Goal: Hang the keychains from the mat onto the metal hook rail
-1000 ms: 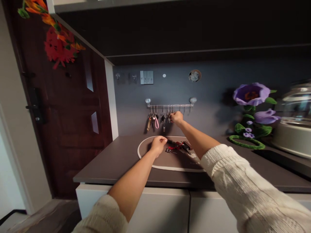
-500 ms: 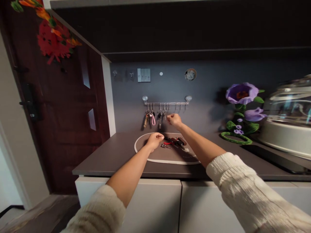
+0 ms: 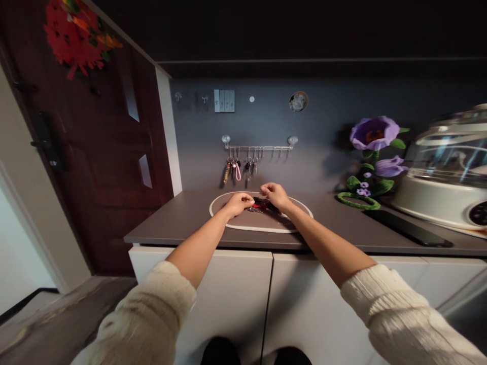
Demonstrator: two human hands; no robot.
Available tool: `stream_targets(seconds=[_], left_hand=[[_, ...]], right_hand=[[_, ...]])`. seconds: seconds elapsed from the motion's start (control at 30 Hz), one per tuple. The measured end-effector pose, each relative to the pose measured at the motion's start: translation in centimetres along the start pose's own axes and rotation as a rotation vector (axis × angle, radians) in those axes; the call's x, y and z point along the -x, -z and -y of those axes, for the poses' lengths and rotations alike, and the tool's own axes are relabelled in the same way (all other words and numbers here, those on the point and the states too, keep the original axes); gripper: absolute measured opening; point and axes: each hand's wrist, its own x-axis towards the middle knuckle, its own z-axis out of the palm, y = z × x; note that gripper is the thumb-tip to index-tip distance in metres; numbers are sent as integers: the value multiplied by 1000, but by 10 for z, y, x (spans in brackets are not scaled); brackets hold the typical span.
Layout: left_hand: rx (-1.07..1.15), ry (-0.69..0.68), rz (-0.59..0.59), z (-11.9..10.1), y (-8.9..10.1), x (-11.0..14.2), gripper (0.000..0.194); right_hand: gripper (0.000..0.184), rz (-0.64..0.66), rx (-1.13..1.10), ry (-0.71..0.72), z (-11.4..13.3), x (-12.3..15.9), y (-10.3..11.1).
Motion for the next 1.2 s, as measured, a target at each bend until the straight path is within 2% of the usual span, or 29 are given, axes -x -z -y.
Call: stream_targets(seconds=[0.3, 0.4, 0.57, 0.87, 1.03, 1.2], left_hand=[[-217, -64, 118, -7, -1, 9, 22], [-294, -64, 103, -7, -2, 8, 18], [-301, -47, 89, -4, -2, 7, 12], [-310, -71, -17, -4, 1, 3, 12], [-253, -151, -30, -7, 3, 2, 13], [-171, -124, -49, -7, 4, 0, 11]], right_hand=[[18, 123, 303, 179, 7, 30, 4], [17, 169, 379, 228, 5, 29, 3], [19, 213, 480, 295, 1, 27, 1], [14, 232, 526, 355, 0, 26, -1], [12, 201, 541, 337, -3, 25, -1], [11, 160, 542, 300, 0, 25, 0]])
